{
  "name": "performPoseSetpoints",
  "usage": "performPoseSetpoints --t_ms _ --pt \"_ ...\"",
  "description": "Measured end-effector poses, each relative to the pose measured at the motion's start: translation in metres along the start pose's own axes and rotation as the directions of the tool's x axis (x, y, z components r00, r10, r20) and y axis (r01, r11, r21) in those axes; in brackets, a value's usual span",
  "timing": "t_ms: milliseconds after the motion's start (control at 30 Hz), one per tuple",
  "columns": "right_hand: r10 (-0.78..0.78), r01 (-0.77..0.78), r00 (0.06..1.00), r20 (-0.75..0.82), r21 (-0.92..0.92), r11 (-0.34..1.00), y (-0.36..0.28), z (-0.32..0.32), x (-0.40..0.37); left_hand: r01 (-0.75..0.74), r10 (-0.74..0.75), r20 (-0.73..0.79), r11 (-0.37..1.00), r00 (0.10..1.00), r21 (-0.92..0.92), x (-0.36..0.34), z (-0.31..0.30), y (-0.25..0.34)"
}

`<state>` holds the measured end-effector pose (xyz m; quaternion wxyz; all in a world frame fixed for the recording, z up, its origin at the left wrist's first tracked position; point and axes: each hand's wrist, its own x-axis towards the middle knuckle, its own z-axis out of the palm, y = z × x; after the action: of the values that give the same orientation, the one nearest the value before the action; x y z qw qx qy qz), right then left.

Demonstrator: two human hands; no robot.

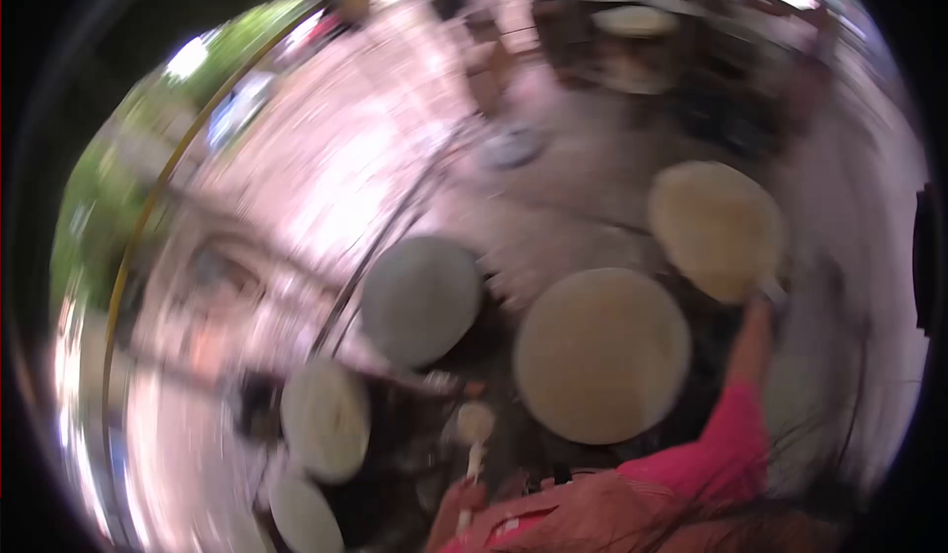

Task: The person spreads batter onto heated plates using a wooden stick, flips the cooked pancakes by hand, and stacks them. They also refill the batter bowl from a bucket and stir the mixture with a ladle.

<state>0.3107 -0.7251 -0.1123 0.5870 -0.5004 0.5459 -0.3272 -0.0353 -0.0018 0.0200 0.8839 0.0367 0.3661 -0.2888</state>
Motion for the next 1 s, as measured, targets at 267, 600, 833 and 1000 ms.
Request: performPoseSetpoints --t_ms 267,600,833,1000 --pt "-0.264 0.506 0.765 0.587 -0.295 0.811 0.008 0.133 -0.135 -0.25 0.267 0.094 0.954 0.959 -0.167 -0.025 -0.002 -0.049" --pt "-0.032 0.626 -0.163 0.986 0.129 0.769 0.108 0.101 -0.714 -0.304 0.319 -0.034 0.857 0.947 -0.417 -0.147 -0.177 -0.008" --pt "-0.162 0.817 -0.452 0.877 0.48 0.32 0.141 0.06 -0.967 -0.464 0.357 -0.333 0.818 0.873 -0.34 -0.238 -0.211 -0.002" --pt "0.077 0.717 -0.686 0.724 0.653 0.246 0.227 -0.002 -1.087 -0.393 0.379 -0.153 0.708 0.912 -0.587 -0.219 -0.261 -0.021"
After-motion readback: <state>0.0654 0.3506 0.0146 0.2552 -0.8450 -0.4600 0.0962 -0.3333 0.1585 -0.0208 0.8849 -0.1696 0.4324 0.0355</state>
